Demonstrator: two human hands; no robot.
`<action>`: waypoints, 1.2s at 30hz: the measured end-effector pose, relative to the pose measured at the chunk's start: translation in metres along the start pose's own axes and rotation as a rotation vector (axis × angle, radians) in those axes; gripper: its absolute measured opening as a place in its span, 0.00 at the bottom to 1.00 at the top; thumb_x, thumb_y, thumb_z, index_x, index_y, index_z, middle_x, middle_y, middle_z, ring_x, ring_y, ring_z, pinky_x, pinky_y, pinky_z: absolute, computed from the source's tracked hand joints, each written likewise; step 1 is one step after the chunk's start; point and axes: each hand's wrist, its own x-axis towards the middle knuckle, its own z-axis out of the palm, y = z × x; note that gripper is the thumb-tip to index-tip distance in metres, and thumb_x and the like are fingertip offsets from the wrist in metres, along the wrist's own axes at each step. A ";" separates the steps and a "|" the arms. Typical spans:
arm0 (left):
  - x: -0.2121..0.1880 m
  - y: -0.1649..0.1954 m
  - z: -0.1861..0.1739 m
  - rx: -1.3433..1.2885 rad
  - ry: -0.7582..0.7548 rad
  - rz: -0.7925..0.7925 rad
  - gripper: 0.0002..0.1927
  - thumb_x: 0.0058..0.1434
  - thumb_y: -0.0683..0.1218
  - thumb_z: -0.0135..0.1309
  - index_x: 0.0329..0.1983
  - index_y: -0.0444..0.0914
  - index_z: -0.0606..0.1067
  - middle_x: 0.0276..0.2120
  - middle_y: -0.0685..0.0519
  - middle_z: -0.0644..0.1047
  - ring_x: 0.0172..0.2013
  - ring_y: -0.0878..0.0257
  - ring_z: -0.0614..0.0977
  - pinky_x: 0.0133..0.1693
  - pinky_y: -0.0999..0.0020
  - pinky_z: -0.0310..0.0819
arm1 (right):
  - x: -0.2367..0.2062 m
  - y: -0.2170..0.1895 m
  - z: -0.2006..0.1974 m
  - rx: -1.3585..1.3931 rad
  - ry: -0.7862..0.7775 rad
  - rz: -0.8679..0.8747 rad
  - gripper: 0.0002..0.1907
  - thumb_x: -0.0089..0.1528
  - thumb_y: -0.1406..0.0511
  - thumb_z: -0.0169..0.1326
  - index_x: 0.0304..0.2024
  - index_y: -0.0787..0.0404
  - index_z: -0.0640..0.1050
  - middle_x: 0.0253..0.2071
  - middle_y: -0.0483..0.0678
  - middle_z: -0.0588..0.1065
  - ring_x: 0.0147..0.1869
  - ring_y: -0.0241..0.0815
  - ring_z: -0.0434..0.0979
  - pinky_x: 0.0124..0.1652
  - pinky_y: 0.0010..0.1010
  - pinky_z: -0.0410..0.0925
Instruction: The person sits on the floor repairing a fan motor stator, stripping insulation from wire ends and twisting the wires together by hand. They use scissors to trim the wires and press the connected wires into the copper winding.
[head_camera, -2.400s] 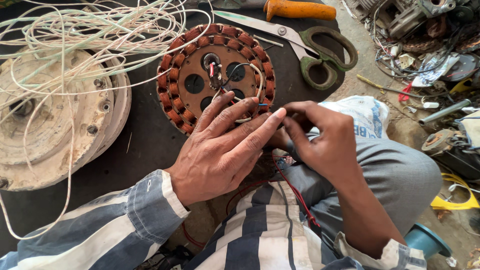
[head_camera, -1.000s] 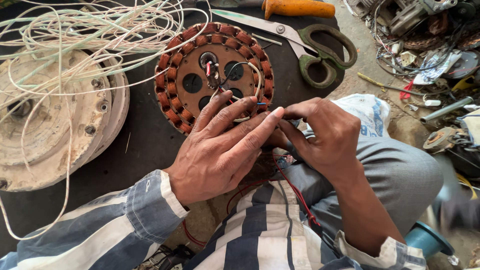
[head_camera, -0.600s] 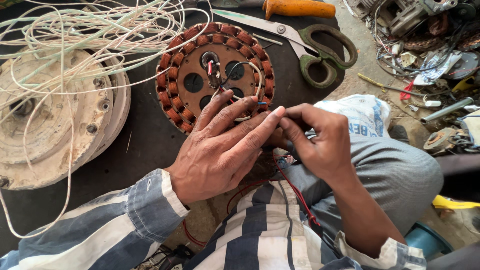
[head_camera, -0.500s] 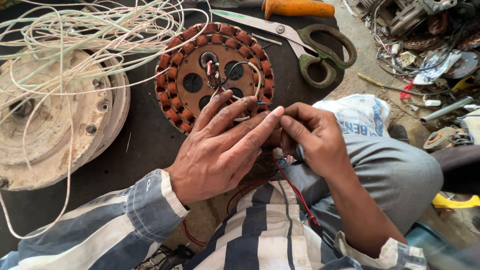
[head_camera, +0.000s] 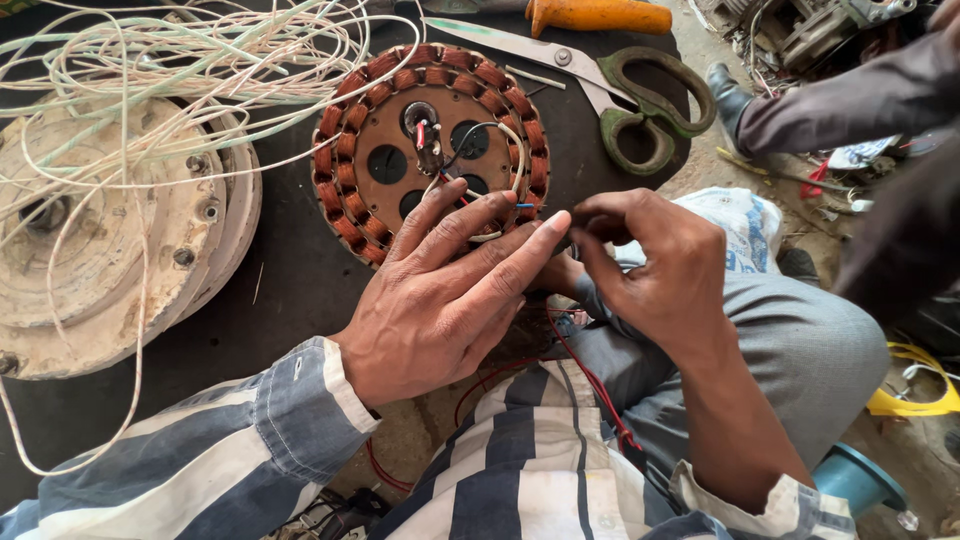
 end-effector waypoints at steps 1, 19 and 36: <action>0.000 0.000 -0.001 0.003 -0.003 0.004 0.33 0.69 0.42 0.55 0.76 0.38 0.61 0.64 0.50 0.75 0.69 0.49 0.70 0.73 0.42 0.54 | 0.002 -0.002 0.001 -0.008 0.010 -0.037 0.10 0.62 0.69 0.66 0.44 0.62 0.78 0.37 0.48 0.79 0.37 0.42 0.82 0.37 0.30 0.72; 0.000 0.000 0.000 -0.007 -0.009 0.005 0.33 0.68 0.42 0.55 0.76 0.38 0.61 0.65 0.50 0.75 0.69 0.49 0.71 0.72 0.41 0.54 | 0.001 -0.015 0.003 -0.150 0.063 -0.121 0.08 0.63 0.69 0.67 0.42 0.59 0.80 0.37 0.47 0.78 0.39 0.47 0.79 0.39 0.36 0.69; 0.000 0.000 -0.001 0.004 -0.014 -0.003 0.32 0.69 0.42 0.54 0.76 0.39 0.61 0.64 0.51 0.76 0.69 0.50 0.70 0.73 0.43 0.55 | -0.005 0.004 0.007 0.537 -0.143 0.458 0.11 0.72 0.63 0.53 0.38 0.65 0.78 0.25 0.45 0.75 0.26 0.34 0.74 0.27 0.26 0.66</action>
